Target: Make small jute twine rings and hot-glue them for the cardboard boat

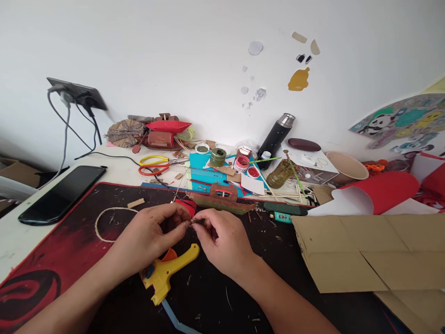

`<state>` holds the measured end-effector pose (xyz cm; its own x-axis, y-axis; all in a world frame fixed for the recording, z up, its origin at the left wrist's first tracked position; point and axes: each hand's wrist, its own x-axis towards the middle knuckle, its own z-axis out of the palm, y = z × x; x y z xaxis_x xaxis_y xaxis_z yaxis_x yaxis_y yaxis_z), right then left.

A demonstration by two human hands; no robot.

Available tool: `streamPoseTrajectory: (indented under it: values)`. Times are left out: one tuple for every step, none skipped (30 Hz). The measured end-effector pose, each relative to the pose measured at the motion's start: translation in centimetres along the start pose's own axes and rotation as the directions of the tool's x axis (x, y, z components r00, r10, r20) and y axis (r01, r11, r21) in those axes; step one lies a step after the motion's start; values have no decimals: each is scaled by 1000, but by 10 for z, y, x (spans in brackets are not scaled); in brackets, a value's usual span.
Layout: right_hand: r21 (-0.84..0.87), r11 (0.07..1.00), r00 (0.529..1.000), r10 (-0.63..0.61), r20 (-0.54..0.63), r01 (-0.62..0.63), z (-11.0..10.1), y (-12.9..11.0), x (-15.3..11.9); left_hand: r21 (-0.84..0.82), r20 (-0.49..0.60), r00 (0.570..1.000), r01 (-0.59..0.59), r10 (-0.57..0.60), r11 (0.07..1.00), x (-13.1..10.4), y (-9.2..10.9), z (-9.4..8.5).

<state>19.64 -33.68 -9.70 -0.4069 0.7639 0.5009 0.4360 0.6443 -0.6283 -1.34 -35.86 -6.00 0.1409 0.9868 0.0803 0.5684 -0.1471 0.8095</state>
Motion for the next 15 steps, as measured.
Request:
streamPoseTrajectory:
  values:
    - [-12,1000,1000,-11,-4,11,0,0,0,0,7,1000,3,-3,1000,0,0,0]
    - [-23,1000,1000,-22,-5,21,0,0,0,-2,15,1000,7,-7,1000,0,-1,0]
    - [-32,999,999,-31,-5,31,0,-1,1,-4,23,1000,11,-11,1000,0,-1,1]
    - [-40,998,999,-42,-4,41,0,-1,1,-5,30,999,16,-16,1000,0,-1,1]
    - [-46,998,999,-52,-2,52,0,-1,1,-7,34,999,19,-19,1000,0,-1,1]
    - [-52,997,998,-61,0,61,0,-1,1,-7,38,999,22,-22,1000,-1,-2,1]
    - [-57,996,998,-68,2,68,1,-1,1,-7,42,999,23,-23,1000,-1,-2,1]
    - [-61,995,997,-72,5,72,1,-1,1,-7,45,999,24,-23,1000,-1,-2,1]
    - [-65,995,997,-74,8,74,1,-1,1,-6,48,999,23,-23,1000,-1,-3,1]
    - [-69,995,997,-72,14,73,1,-1,1,-5,50,999,21,-21,1000,-1,-3,1]
    - [-74,995,997,-68,21,70,1,-1,1,-3,48,999,19,-18,1000,-1,-3,1]
    - [-76,995,998,-63,29,65,1,0,1,0,44,999,16,-16,1000,-1,-4,1]
    - [-77,995,998,-56,35,58,0,0,0,4,38,999,12,-13,1000,-1,-4,1]
    - [-75,996,998,-47,39,49,0,0,0,11,29,1000,9,-10,1000,-1,-4,1]
    - [-69,997,999,-35,40,38,0,1,0,25,10,1000,8,-8,1000,-1,-4,1]
